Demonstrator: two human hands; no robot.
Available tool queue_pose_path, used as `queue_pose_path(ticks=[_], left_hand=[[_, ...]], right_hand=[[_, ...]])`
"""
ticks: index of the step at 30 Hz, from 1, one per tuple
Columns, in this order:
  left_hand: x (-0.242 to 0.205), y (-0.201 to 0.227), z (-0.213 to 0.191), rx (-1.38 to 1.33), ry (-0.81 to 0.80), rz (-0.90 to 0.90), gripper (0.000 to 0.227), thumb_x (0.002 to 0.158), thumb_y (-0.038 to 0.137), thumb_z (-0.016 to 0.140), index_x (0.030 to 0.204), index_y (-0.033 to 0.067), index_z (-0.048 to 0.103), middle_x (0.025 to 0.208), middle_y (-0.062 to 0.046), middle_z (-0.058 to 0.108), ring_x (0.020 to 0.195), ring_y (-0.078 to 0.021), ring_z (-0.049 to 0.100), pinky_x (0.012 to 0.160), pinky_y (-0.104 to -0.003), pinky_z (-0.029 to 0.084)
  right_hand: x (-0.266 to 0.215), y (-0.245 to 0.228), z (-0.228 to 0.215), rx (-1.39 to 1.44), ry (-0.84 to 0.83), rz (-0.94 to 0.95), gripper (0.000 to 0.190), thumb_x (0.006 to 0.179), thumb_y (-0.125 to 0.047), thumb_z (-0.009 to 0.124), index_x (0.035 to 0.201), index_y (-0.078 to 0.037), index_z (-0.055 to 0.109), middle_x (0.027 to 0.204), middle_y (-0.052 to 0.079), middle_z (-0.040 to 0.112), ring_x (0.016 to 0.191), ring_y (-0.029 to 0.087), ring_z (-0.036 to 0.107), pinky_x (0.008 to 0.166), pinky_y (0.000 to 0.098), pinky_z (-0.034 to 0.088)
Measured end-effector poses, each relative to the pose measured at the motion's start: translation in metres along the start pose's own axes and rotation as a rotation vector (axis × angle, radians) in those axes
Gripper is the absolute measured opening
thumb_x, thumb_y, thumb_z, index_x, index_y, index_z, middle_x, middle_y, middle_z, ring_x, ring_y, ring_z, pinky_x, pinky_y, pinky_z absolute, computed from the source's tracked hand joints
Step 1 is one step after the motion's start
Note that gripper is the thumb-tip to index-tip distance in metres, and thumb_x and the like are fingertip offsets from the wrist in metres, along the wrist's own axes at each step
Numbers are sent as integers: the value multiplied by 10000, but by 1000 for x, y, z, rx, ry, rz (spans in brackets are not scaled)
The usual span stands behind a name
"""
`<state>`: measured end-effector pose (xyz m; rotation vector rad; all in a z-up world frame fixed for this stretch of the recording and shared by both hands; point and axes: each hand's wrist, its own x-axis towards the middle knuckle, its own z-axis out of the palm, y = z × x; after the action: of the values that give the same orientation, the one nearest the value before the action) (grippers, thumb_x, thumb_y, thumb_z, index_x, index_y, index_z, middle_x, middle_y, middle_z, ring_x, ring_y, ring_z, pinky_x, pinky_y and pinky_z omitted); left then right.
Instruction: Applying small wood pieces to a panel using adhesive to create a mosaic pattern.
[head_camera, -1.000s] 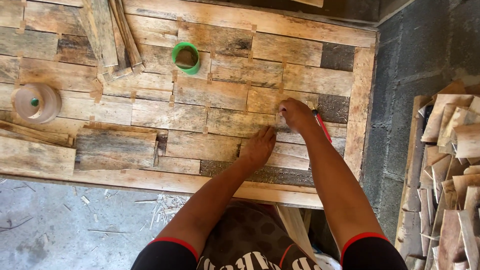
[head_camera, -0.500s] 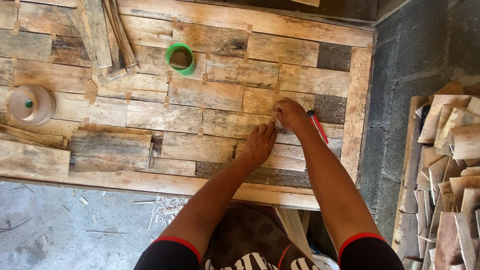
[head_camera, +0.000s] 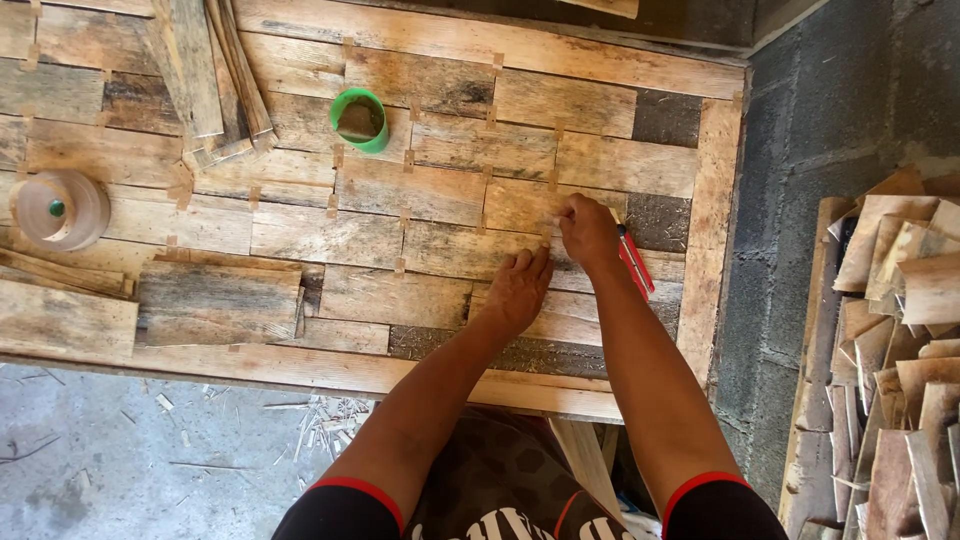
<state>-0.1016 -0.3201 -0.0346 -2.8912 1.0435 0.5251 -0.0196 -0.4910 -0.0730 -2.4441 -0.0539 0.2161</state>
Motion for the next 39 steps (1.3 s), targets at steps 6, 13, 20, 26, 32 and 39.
queue_pose_path(ticks=[6,13,20,26,32,39], left_hand=[[-1,-1,0,19,23,4,620,978,270,541,1529,20,407,1569,-154,384,1206,-287,457,1020,-402,393],[-9,-2,-2,20,108,10,643,972,288,549,1529,-5,419,1541,-169,414,1222,-294,447,1049,-410,372],[-11,-2,3,2,128,14,633,950,279,562,1499,-15,448,1577,-178,388,1246,-298,442,1070,-405,364],[-15,-4,7,-88,177,0,625,945,272,550,1483,-31,453,1563,-182,388,1314,-307,421,1127,-419,335],[-18,-13,47,-461,320,-80,545,886,-1,533,1430,36,526,1566,-169,439,1347,-326,511,1074,-418,484],[-71,-54,40,-743,663,-433,327,906,-50,572,1182,90,680,1353,-140,675,1128,-309,698,923,-371,602]], right_hand=[[0,-13,2,-150,38,95,348,754,-294,894,825,-75,633,820,98,661,771,324,648,655,463,501],[-3,-7,8,-31,71,123,382,763,-321,895,800,-77,603,780,78,650,718,288,631,648,435,492],[-13,-9,10,24,107,116,368,810,-291,878,838,-71,584,810,80,609,766,302,625,690,434,497],[-33,-9,11,-60,134,-34,400,826,-245,855,1037,-70,564,1019,130,573,943,358,607,783,466,502],[-49,-10,14,-104,167,-142,483,840,-242,844,1185,-65,556,1147,171,540,1056,404,577,851,493,501],[-79,-11,-10,-7,221,-238,421,868,-26,726,1268,-44,594,1260,191,584,1175,399,580,977,460,509]])
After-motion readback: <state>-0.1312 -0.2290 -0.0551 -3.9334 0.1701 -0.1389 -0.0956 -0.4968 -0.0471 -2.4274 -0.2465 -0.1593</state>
